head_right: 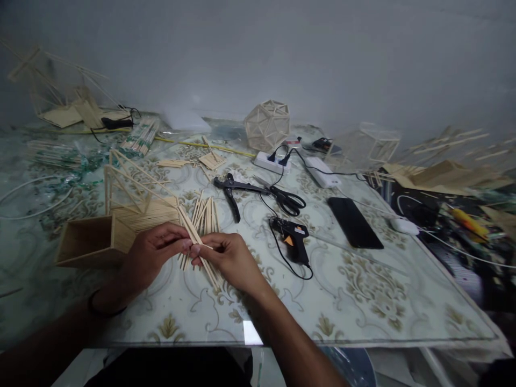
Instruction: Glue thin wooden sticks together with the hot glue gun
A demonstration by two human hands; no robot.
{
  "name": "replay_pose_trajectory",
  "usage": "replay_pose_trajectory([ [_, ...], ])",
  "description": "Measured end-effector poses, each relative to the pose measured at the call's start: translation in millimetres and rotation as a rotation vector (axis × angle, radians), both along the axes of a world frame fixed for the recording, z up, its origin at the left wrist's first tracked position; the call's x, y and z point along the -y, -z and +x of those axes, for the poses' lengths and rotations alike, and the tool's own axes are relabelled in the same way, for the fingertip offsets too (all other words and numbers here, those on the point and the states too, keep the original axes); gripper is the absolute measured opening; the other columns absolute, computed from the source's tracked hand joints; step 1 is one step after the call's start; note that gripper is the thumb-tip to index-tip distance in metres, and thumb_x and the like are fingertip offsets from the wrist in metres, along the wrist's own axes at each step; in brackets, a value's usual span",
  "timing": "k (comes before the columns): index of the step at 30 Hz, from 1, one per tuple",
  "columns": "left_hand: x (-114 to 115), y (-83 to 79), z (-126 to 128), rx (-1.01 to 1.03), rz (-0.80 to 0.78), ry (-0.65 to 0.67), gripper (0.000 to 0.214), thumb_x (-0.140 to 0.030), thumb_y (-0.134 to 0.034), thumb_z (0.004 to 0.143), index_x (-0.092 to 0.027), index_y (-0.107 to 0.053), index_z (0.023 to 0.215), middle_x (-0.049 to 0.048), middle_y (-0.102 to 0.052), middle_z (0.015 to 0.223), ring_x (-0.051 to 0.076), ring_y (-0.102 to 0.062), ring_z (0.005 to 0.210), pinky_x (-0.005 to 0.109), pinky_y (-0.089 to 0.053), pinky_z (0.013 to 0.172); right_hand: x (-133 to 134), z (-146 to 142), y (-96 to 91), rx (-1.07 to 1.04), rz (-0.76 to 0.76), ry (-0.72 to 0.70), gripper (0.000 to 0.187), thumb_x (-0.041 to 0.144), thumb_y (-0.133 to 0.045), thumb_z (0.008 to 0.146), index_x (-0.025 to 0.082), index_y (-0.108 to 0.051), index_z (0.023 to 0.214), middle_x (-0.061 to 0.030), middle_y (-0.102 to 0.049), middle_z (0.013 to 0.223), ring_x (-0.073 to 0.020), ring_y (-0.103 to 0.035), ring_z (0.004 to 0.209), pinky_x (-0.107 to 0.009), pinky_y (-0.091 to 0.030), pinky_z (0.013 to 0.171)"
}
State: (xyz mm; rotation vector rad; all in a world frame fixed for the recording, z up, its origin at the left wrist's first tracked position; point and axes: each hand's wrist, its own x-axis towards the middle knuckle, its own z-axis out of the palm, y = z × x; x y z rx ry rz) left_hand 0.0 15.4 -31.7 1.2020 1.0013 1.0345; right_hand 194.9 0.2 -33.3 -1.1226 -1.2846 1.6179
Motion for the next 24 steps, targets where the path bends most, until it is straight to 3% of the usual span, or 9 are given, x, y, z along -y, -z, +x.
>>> replay_pose_trajectory([
  [8, 0.7, 2.7, -1.1, -0.063, 0.118, 0.037, 0.007, -0.017, -0.077, 0.084, -0.02, -0.073, 0.088, -0.0007, -0.079, 0.08, 0.014, -0.077, 0.075, 0.022, -0.061, 0.072, 0.7, -0.8, -1.3, -0.098, -0.058, 0.01, 0.038, 0.055, -0.091, 0.077, 0.018, -0.085, 0.083, -0.0037, -0.08, 0.072, -0.0161, -0.072, 0.069, -0.028, -0.055, 0.074],
  [12, 1.2, 7.0, -2.2, -0.126, 0.21, 0.047, 0.009, -0.017, -0.079, 0.085, -0.021, -0.073, 0.091, -0.0004, -0.079, 0.087, 0.015, -0.078, 0.083, 0.023, -0.062, 0.08, 1.0, -0.3, -1.2, -0.103, -0.058, 0.003, 0.036, 0.053, -0.092, 0.077, 0.018, -0.085, 0.083, -0.003, -0.08, 0.071, -0.0153, -0.073, 0.069, -0.026, -0.056, 0.073],
  [19, -0.2, 6.7, -4.8, -0.225, 0.376, 0.08, 0.006, -0.016, -0.076, 0.088, -0.022, -0.075, 0.086, 0.0012, -0.077, 0.087, 0.017, -0.075, 0.084, 0.028, -0.06, 0.081, 0.0, -0.2, -3.7, -0.167, -0.091, 0.012, 0.036, 0.053, -0.093, 0.076, 0.019, -0.085, 0.082, -0.0031, -0.081, 0.073, -0.0145, -0.072, 0.064, -0.027, -0.058, 0.071],
  [24, 4.3, 2.5, -1.7, -0.422, 0.67, 0.02, 0.016, -0.007, -0.074, 0.088, -0.021, -0.067, 0.083, -0.0012, -0.073, 0.08, 0.014, -0.071, 0.076, 0.026, -0.054, 0.075, -1.1, -0.1, -1.7, -0.137, -0.073, 0.003, 0.037, 0.054, -0.092, 0.076, 0.019, -0.084, 0.081, -0.0031, -0.08, 0.071, -0.015, -0.071, 0.063, -0.028, -0.058, 0.07],
])
